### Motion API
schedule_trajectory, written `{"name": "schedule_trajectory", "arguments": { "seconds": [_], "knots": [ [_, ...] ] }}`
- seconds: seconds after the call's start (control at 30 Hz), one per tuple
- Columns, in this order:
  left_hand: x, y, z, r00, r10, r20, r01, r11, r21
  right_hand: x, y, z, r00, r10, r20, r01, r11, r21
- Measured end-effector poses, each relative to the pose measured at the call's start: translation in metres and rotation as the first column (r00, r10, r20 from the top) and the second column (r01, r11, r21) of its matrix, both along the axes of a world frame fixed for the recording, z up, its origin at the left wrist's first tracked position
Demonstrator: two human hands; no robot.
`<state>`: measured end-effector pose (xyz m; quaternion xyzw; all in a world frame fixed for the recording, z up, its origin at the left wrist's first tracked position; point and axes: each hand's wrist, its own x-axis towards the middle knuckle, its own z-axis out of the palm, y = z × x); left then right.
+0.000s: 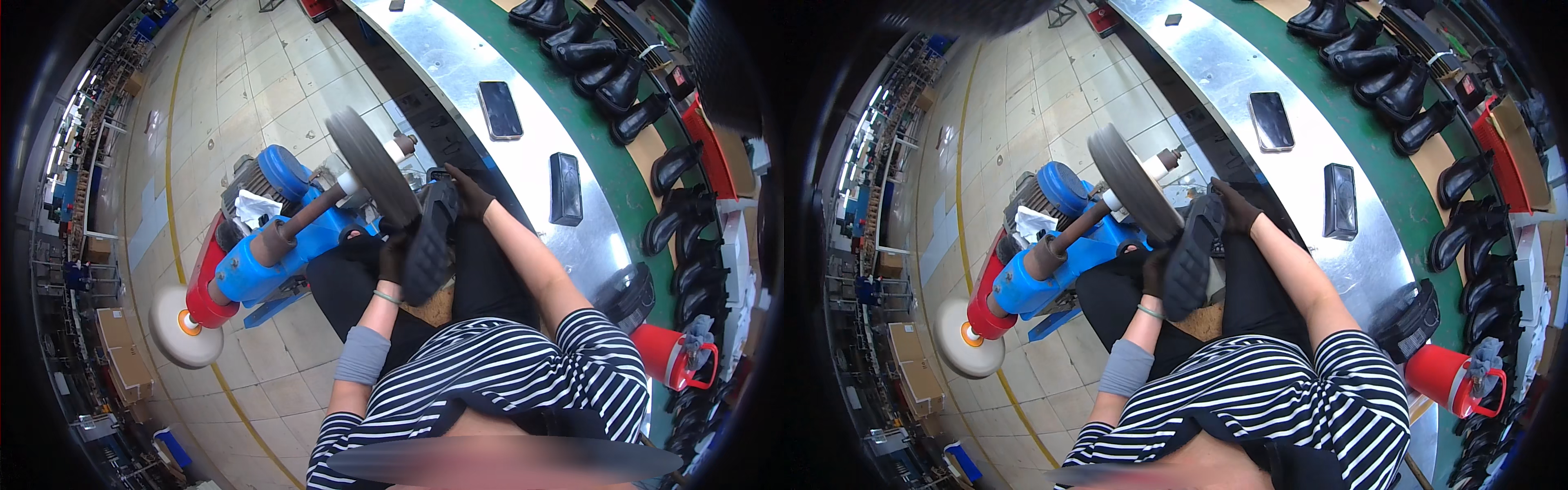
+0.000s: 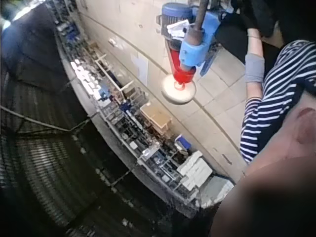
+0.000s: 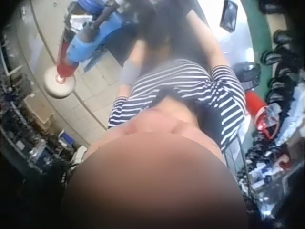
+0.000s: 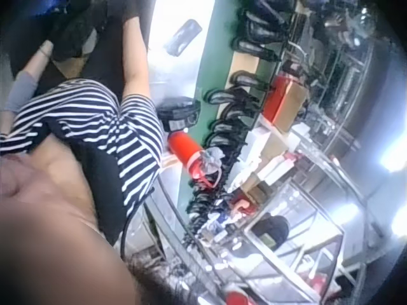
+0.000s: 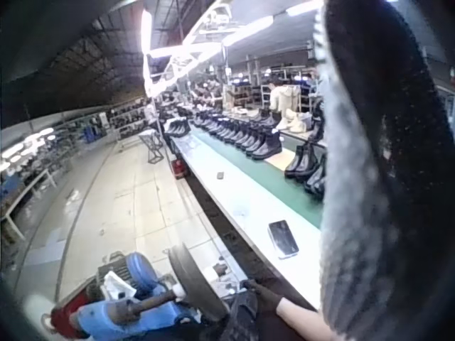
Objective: Polish the edges and soles of boots using a rotary polishing machine.
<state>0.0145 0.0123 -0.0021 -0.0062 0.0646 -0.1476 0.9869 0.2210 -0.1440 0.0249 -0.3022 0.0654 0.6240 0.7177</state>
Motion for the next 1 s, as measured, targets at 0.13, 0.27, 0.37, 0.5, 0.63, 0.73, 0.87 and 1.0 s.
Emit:
{"name": "schedule_trajectory", "arguments": {
  "seconds": [0.13,0.27,0.37,0.5,0.63,0.73,0.87,1.0],
  "knots": [
    [0.012,-0.029,0.005,0.902,0.381,-0.206,-0.3,0.892,0.338,-0.007,0.013,-0.018,0.993,-0.114,-0.024,0.116,0.989,0.092],
    [0.014,-0.032,0.009,0.835,0.449,-0.318,-0.27,0.838,0.474,-0.011,0.028,-0.027,0.997,-0.074,-0.026,0.074,0.997,-0.022],
    [0.008,-0.034,0.009,0.787,0.438,-0.434,-0.272,0.878,0.393,-0.012,0.032,-0.025,0.999,-0.01,0.032,0.013,0.994,-0.111],
    [-0.002,-0.041,0.009,0.796,0.374,-0.475,-0.256,0.92,0.297,-0.01,0.031,-0.022,0.994,0.105,0.028,-0.101,0.988,-0.119],
    [-0.016,-0.048,-0.006,0.849,0.307,-0.429,-0.261,0.951,0.164,-0.011,0.033,-0.023,0.969,0.19,0.156,-0.157,0.966,-0.204],
    [-0.024,-0.055,-0.019,0.806,0.324,-0.496,-0.291,0.946,0.146,-0.015,0.039,-0.017,0.944,0.221,0.245,-0.16,0.956,-0.247],
    [-0.034,-0.082,-0.01,0.917,0.384,-0.109,-0.139,0.563,0.814,-0.006,0.022,-0.027,0.954,0.194,0.228,-0.129,0.953,-0.273],
    [-0.037,-0.085,-0.023,0.905,0.413,-0.1,-0.169,0.565,0.808,-0.02,0.018,0.008,0.941,0.188,0.283,-0.149,0.977,-0.153]
  ]
}}
